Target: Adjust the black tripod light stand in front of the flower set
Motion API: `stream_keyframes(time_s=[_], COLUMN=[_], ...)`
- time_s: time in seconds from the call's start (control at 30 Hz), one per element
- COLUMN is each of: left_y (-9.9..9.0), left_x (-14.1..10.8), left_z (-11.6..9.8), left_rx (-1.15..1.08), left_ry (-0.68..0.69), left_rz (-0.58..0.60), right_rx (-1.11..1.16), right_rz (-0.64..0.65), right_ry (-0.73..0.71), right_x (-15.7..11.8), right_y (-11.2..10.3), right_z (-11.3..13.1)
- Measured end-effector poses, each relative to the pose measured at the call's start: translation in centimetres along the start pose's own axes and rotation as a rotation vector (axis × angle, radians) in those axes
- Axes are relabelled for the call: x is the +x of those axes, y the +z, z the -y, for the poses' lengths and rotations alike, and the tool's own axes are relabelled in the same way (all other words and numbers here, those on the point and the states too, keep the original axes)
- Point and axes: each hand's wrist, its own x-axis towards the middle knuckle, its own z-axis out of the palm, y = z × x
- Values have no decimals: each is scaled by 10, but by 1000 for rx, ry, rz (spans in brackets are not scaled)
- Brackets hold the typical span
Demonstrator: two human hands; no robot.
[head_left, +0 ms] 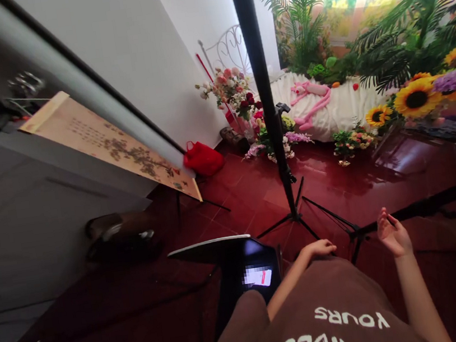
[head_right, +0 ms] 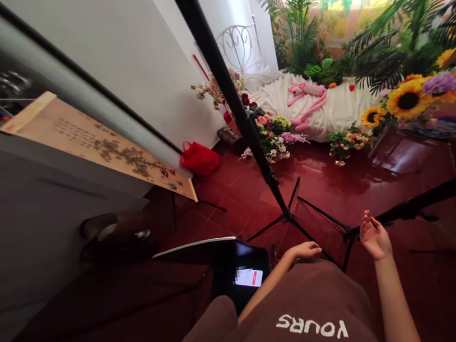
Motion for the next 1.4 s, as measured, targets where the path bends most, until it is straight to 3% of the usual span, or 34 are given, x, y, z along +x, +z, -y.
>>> stream_keyframes(time_s=[0.07, 0.1, 0.23, 0.33, 0.5, 0.67, 0.77, 0.93, 1.07, 1.17, 1.3, 1.4], left_y=[7, 9, 15, 22, 30, 47, 62, 79, 81, 84, 92, 96], left_x=[5, 8, 22, 35, 54, 57, 52, 53, 63, 67, 66, 65], left_z=[-13, -22, -67, -108, -191, -275, -306, -319, -316, -315, -316, -318], left_rx=[147, 220, 250, 117, -17, -217, -248, -286, -317, -325, -316, -305], left_ry=[50, 80, 223, 363, 677, 984, 1050, 1061, 1055, 1068, 1044, 1059], left_rz=[168, 191, 66, 95, 7, -90, -77, -61, -38, -77, -160, -239], right_rx=[30, 56, 140, 171, 307, 212, 9, -130, 53, 155, 95, -52], right_rz=[0, 1, 34, 35, -9, -242, -330, -228, -31, 49, 36, -53], right_ry=[-35, -47, -79, -103, -146, -259, -260, -116, -32, -18, -74, -203], right_x=[-4, -6, -15, -25, -44, -57, -54, -44, -34, -27, -16, -12], right_y=[-8, -9, -9, -13, -37, -61, -60, -47, -46, -50, -51, -53], right_z=[7, 10, 19, 28, 53, 84, 102, 123, 129, 132, 131, 127])
